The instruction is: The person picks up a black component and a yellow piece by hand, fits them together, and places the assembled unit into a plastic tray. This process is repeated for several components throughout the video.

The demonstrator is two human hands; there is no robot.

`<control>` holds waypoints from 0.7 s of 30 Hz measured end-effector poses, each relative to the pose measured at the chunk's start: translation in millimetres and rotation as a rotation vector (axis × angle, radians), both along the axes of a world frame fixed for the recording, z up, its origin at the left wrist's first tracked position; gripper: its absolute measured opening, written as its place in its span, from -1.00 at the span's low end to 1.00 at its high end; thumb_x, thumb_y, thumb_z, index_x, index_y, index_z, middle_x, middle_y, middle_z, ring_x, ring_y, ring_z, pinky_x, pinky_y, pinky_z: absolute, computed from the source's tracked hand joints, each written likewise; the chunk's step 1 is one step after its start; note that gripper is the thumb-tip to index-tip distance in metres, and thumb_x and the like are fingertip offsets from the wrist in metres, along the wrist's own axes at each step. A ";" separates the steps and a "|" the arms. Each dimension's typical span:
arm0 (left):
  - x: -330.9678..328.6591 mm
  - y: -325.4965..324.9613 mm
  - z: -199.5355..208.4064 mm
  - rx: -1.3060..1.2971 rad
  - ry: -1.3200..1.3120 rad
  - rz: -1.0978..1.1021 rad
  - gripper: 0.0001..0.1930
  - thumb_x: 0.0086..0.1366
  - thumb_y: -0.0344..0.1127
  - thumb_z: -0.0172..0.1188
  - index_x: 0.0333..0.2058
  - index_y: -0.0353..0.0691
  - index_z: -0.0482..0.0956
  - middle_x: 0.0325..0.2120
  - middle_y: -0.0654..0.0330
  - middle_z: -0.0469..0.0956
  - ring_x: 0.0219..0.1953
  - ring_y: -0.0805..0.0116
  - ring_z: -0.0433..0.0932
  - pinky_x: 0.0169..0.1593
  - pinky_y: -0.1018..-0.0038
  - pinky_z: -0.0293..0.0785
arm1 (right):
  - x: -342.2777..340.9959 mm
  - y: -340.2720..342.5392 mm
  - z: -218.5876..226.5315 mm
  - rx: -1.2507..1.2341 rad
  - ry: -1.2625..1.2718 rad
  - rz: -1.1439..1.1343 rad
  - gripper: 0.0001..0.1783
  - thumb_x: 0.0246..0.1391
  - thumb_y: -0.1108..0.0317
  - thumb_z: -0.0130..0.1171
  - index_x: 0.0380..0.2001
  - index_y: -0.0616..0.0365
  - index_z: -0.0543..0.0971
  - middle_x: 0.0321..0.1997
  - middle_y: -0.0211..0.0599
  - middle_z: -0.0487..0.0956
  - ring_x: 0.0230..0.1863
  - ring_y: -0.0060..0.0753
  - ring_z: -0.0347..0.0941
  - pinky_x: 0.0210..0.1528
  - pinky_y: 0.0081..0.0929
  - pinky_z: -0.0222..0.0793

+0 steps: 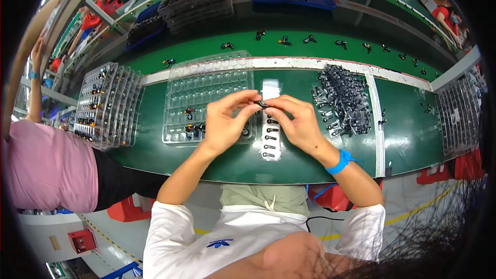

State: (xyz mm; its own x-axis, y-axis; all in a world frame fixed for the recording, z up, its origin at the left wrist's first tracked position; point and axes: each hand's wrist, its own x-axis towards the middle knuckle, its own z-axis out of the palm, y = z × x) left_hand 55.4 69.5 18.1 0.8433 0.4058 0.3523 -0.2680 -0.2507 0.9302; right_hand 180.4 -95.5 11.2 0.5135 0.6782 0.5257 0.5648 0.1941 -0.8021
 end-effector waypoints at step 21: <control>-33.2 51.2 42.4 0.797 0.316 0.083 -0.86 0.24 -0.39 0.41 -0.25 -0.28 0.73 -0.36 0.09 0.72 -0.40 0.27 0.64 -0.26 0.42 0.58 | 22.1 5.7 -19.9 -0.313 -0.707 -0.077 -0.77 -0.06 0.51 0.26 -0.24 0.23 0.65 -0.36 -0.20 0.63 -0.26 -0.08 0.58 -0.24 -0.18 0.54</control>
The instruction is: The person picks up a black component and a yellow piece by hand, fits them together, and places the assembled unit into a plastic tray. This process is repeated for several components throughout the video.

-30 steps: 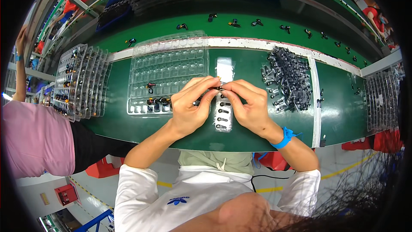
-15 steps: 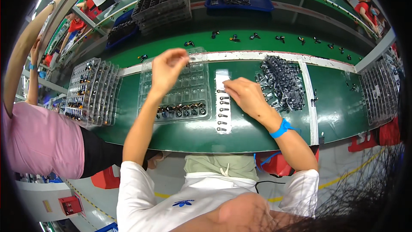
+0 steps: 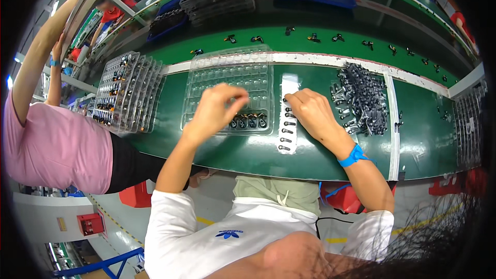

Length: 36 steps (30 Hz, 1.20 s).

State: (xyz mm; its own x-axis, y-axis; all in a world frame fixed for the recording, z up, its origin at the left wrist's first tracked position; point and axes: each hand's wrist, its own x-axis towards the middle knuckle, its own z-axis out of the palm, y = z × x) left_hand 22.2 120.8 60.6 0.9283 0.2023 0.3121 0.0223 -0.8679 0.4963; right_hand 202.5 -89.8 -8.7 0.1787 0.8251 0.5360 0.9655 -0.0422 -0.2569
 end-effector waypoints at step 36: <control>25.4 -34.8 -50.3 -1.327 -0.164 -0.275 -0.79 0.39 -0.54 0.25 -0.02 -0.42 0.64 -0.07 0.07 0.63 -0.11 0.30 0.65 0.04 0.40 0.63 | -23.8 -8.5 21.8 0.416 0.680 0.185 -0.81 0.10 0.57 0.36 -0.18 0.25 0.74 -0.17 -0.18 0.73 -0.22 -0.32 0.68 -0.20 -0.47 0.60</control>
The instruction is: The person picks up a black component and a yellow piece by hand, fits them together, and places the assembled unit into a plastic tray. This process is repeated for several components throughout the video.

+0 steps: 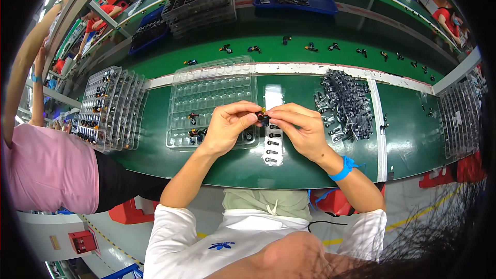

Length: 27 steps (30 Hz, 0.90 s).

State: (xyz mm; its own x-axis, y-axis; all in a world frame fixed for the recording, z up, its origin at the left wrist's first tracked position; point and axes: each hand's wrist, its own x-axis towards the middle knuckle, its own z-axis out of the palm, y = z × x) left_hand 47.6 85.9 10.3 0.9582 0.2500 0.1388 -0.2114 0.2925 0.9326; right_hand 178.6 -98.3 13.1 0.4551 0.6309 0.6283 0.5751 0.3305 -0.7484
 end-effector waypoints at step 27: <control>-3.4 -28.1 5.8 0.779 -0.275 0.435 -0.78 0.12 -0.71 0.38 -0.23 -0.41 0.72 -0.20 0.02 0.69 -0.17 0.26 0.69 -0.06 0.43 0.62 | -6.0 -2.9 6.1 -0.099 -0.098 -0.015 -0.80 0.10 0.62 0.33 -0.17 0.33 0.69 -0.27 -0.13 0.69 -0.31 -0.22 0.64 -0.29 -0.40 0.54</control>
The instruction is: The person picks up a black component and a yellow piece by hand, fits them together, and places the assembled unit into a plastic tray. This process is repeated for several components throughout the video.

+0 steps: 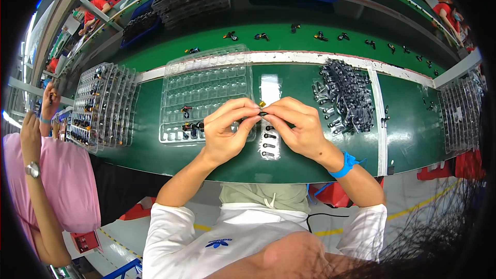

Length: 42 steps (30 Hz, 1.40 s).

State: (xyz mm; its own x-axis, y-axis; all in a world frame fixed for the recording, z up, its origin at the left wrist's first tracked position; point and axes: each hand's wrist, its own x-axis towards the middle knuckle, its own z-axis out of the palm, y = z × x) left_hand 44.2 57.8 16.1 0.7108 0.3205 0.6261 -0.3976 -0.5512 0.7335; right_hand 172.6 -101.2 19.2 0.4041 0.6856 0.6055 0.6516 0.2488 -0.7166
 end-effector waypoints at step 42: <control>-18.9 9.1 21.3 0.520 0.574 0.262 -0.76 0.17 -0.32 0.48 -0.23 -0.31 0.73 -0.41 0.12 0.71 -0.46 0.26 0.59 -0.34 0.35 0.54 | 17.8 -5.1 -22.4 -0.395 -0.747 -0.129 -0.81 -0.06 0.42 0.25 -0.30 0.14 0.63 -0.31 -0.36 0.65 -0.24 -0.30 0.59 -0.25 -0.35 0.50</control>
